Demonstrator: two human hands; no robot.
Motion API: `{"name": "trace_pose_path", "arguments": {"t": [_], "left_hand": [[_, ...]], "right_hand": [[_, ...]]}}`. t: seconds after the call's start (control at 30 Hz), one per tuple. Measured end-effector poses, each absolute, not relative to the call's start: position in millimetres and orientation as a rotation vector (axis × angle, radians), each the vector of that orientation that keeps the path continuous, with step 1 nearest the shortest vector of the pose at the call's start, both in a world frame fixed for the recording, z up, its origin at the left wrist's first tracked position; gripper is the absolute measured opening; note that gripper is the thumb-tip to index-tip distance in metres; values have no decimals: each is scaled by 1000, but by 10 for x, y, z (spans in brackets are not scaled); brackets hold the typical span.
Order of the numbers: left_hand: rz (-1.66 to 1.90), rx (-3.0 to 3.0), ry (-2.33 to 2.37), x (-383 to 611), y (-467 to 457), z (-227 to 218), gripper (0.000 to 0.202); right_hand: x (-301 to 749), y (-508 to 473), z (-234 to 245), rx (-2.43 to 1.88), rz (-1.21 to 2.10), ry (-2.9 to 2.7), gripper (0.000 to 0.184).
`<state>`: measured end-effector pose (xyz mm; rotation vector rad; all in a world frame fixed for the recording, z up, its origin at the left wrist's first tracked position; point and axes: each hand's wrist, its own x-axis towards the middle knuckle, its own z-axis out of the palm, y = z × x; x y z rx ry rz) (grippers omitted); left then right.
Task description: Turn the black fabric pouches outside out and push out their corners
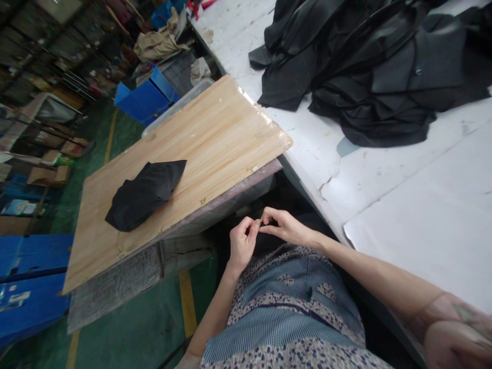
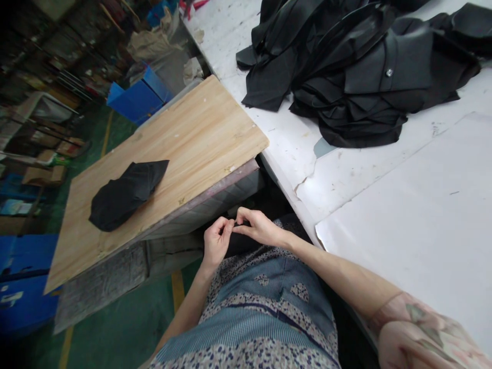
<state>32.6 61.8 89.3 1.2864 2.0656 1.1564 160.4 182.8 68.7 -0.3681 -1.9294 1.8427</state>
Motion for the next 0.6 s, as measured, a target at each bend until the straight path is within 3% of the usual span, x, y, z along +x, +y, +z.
{"name": "trace_pose_path", "arguments": {"t": [0.33,0.6], "left_hand": [[1398,799,1845,233,560,826,37],[1336,619,1654,254,580,840,30]], "right_hand": [[1602,1861,651,-182,1767,-1955,23],[1623,1813,672,-144,1541,-1980,11]]}}
